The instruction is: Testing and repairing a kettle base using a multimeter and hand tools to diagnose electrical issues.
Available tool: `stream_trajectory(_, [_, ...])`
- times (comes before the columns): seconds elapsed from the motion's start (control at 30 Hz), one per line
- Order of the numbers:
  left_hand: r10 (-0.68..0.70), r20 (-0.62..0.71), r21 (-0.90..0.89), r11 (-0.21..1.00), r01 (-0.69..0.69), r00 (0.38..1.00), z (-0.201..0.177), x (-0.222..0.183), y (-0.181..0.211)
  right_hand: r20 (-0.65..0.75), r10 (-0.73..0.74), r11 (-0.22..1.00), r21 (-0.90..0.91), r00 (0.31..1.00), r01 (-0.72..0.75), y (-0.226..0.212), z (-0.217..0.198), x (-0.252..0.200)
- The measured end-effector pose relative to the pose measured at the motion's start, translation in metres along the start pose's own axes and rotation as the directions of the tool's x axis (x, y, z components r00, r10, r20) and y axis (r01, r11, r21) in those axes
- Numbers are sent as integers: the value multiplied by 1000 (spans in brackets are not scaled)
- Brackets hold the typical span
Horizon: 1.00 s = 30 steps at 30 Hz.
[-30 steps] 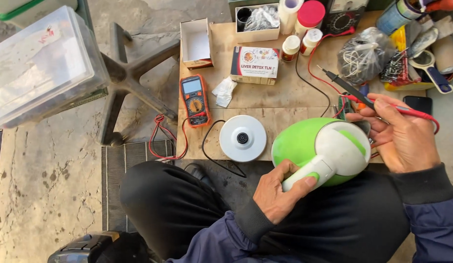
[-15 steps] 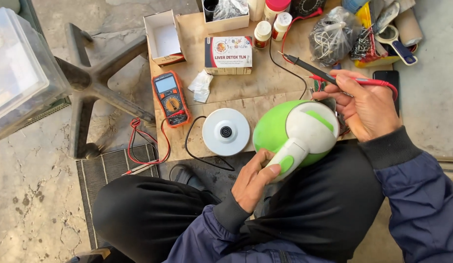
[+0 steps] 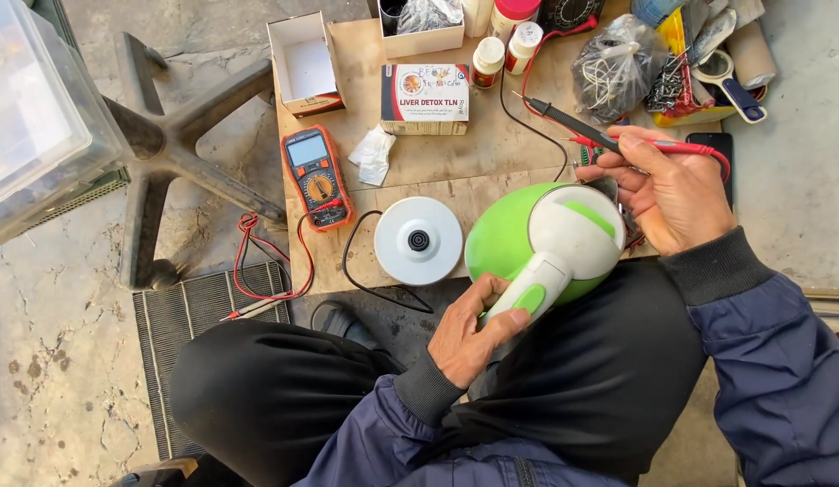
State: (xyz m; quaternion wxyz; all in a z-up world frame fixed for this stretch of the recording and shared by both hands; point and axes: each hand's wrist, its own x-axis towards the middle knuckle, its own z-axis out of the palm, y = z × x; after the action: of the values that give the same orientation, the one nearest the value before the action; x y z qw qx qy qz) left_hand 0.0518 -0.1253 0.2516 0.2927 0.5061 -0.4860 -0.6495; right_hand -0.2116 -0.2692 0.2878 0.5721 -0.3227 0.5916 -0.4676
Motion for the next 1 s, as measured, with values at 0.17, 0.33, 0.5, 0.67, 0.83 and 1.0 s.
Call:
stream_trajectory(0.17, [-15, 10, 1, 1000, 15, 1000, -1, 0, 3, -1, 7, 1000, -8, 1000, -7, 1, -1, 1])
stream_trajectory(0.33, [-12, -1, -5, 1000, 12, 1000, 1, 2, 3, 3, 10, 1000, -15, 1000, -10, 1, -1, 1])
stream_trajectory(0.5, [-73, -143, -51, 996, 66, 987, 9, 7, -4, 3, -4, 1000, -31, 1000, 4, -2, 5, -3])
stream_trajectory(0.67, [-84, -214, -59, 996, 73, 973, 13, 10, -6, -7, 13, 1000, -26, 1000, -14, -1, 8, -4])
stream_trajectory(0.83, [-85, -217, -140, 989, 56, 972, 8, 10, -9, 2, 11, 1000, -26, 1000, -11, 0, 9, -2])
stream_trajectory(1.0, [83, -160, -242, 963, -121, 984, 4, 6, -7, 32, -13, 1000, -18, 999, 14, 2, 7, 0])
